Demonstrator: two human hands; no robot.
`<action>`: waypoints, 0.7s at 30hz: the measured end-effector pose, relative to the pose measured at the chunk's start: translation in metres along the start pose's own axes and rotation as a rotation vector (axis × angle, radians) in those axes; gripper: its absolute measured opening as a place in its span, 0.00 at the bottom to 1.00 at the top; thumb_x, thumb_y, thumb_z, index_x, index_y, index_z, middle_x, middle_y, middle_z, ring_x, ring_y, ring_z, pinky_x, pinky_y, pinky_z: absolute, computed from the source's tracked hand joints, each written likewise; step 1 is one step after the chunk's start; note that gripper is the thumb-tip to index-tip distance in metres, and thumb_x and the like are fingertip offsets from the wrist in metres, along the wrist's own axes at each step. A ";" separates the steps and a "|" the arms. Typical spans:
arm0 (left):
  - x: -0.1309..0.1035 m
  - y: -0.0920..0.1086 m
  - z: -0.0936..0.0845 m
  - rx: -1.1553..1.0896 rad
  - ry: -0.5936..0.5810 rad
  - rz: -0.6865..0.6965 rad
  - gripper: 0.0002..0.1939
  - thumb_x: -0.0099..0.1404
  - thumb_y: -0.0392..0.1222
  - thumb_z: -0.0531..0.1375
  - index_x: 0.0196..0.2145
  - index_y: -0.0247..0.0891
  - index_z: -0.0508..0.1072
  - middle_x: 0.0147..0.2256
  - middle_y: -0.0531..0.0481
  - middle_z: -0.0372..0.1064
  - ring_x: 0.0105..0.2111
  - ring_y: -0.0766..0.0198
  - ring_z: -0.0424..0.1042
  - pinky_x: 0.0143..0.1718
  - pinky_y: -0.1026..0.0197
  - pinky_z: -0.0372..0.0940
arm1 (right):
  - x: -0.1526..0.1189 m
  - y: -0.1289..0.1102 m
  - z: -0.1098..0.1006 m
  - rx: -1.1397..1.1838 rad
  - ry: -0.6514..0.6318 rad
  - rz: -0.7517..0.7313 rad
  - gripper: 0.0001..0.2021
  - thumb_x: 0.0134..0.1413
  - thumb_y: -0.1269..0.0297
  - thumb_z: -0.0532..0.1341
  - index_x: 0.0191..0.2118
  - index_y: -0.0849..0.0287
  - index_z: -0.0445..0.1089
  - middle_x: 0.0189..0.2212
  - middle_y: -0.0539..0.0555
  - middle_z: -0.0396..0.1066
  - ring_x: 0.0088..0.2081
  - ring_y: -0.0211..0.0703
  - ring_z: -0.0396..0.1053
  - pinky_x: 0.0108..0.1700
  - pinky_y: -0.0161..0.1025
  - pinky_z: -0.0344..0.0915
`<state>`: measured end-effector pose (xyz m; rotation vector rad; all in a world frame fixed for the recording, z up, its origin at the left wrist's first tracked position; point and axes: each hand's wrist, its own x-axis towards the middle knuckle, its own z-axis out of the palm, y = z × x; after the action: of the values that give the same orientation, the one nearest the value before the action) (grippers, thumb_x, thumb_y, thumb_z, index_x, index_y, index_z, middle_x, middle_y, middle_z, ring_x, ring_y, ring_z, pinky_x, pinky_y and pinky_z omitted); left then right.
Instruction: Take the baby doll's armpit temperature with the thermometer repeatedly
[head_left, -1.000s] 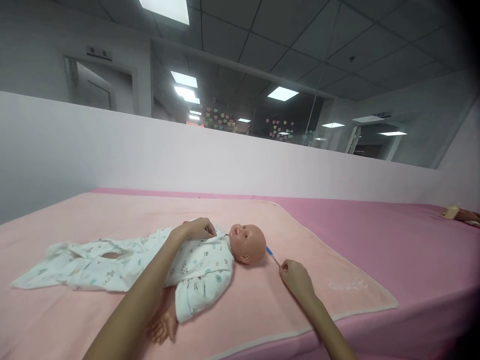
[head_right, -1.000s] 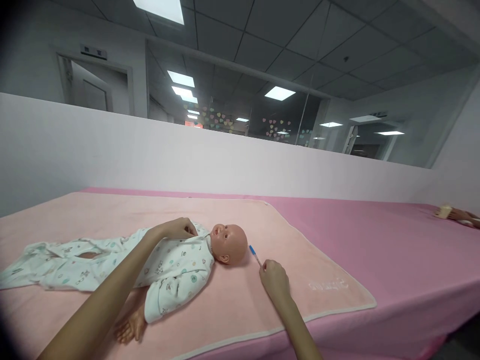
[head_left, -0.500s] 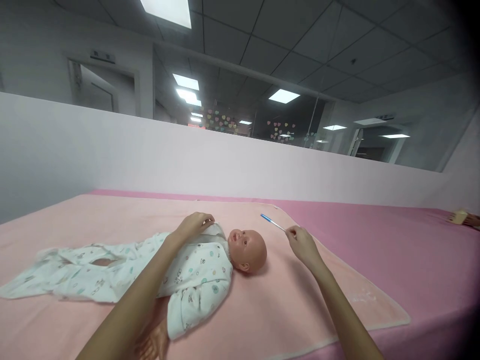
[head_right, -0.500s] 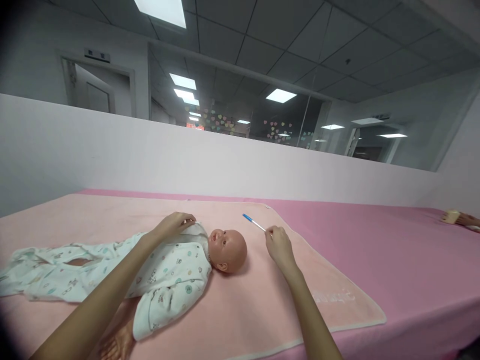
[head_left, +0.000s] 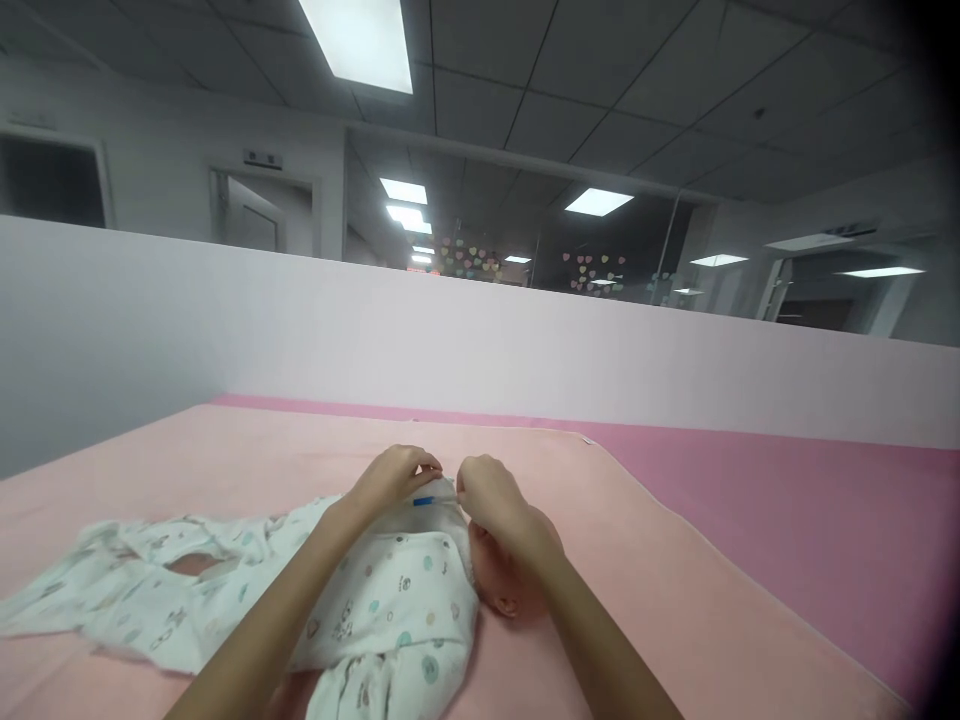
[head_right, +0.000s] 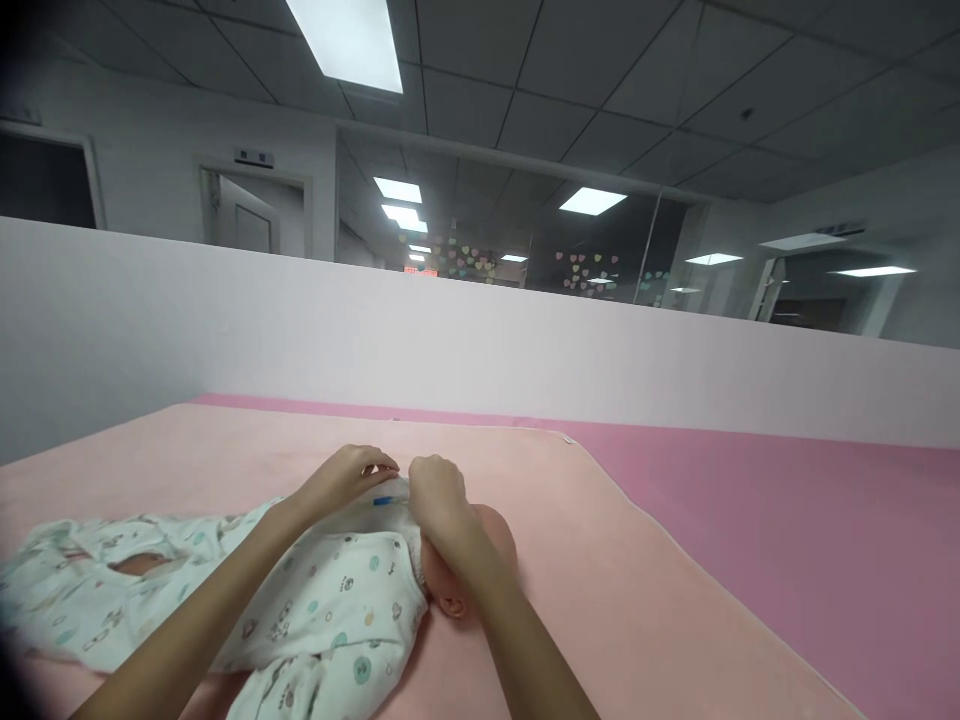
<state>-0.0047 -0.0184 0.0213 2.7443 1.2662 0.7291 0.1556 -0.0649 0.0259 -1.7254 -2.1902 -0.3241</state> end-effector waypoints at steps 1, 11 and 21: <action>0.001 0.002 0.000 -0.012 -0.001 0.004 0.16 0.63 0.48 0.49 0.36 0.41 0.75 0.34 0.50 0.74 0.33 0.62 0.69 0.34 0.64 0.60 | 0.004 0.000 0.010 0.027 0.000 0.018 0.10 0.39 0.82 0.56 0.19 0.60 0.68 0.19 0.54 0.68 0.22 0.41 0.66 0.23 0.34 0.52; 0.009 0.008 -0.003 -0.122 -0.128 0.004 0.13 0.59 0.43 0.52 0.33 0.42 0.76 0.32 0.52 0.74 0.31 0.63 0.68 0.31 0.65 0.59 | 0.013 0.006 0.066 0.114 0.016 -0.060 0.12 0.37 0.84 0.56 0.20 0.59 0.63 0.23 0.51 0.65 0.21 0.37 0.62 0.19 0.32 0.51; 0.000 0.005 -0.010 -0.165 -0.227 0.022 0.18 0.56 0.35 0.52 0.41 0.46 0.74 0.39 0.54 0.73 0.39 0.62 0.69 0.36 0.65 0.62 | 0.015 -0.001 0.064 0.185 -0.052 -0.152 0.07 0.46 0.74 0.58 0.24 0.56 0.67 0.20 0.50 0.66 0.27 0.40 0.66 0.27 0.34 0.58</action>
<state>-0.0053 -0.0231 0.0315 2.6223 1.0804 0.4821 0.1436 -0.0274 -0.0273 -1.4900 -2.3137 -0.1098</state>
